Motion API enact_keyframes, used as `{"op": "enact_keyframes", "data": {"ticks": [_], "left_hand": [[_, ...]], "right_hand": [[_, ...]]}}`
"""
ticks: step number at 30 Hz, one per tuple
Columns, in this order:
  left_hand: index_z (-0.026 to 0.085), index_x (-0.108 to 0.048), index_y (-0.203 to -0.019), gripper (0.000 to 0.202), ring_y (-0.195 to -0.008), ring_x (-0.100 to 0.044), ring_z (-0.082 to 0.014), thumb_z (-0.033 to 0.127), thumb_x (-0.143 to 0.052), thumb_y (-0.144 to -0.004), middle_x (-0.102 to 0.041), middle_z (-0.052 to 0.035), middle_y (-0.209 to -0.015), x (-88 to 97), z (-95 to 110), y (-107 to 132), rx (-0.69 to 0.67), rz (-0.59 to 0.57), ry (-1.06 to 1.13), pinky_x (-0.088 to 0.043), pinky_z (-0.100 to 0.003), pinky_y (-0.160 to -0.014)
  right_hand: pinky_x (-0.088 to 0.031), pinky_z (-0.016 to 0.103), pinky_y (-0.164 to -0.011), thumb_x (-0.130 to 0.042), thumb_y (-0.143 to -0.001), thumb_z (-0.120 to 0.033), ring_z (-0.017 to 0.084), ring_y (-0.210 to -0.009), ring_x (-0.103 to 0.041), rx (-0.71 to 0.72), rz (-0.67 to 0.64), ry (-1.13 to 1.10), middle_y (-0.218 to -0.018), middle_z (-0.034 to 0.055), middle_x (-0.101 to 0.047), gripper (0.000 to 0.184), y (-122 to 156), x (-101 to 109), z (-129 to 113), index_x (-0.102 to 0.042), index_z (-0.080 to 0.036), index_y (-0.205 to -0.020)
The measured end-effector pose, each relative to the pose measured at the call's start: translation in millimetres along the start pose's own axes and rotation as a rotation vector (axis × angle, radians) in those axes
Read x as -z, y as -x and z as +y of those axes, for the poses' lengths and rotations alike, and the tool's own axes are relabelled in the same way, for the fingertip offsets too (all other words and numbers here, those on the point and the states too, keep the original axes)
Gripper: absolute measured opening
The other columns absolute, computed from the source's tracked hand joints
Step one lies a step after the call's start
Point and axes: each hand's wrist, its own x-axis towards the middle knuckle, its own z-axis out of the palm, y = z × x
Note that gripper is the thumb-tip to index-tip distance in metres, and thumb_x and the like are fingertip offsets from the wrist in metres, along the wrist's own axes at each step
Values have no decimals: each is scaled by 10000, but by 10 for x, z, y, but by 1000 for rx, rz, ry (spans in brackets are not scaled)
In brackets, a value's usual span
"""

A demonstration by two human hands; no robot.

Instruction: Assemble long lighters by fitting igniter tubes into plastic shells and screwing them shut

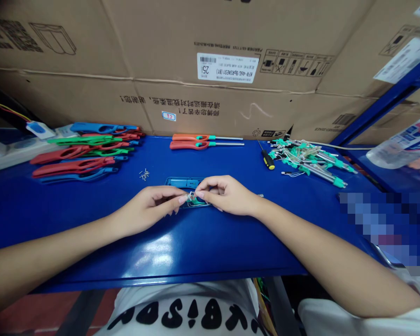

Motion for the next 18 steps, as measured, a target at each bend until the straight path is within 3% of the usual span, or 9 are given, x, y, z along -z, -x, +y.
{"op": "enact_keyframes", "data": {"ticks": [8, 18], "left_hand": [[159, -729, -969, 293, -693, -553, -132, 402, -566, -957, -651, -9, -781, 0, 19, 12, -15, 1, 10, -447, -238, -663], [168, -742, -997, 266, -678, -537, -117, 368, -570, -964, -672, -1, -801, 9, 16, 5, -50, 9, -11, -437, -230, -663]], "right_hand": [[-359, 200, -480, -661, -893, -365, 40, -514, -451, 97, -11, 26, -784, -9, -619, 227, 0, 15, 18, -683, -139, -879], [-433, 226, -610, -669, -883, -321, 88, -651, -536, 165, -15, 51, -790, 10, -640, 181, -14, 21, 31, -700, -149, -833]]}}
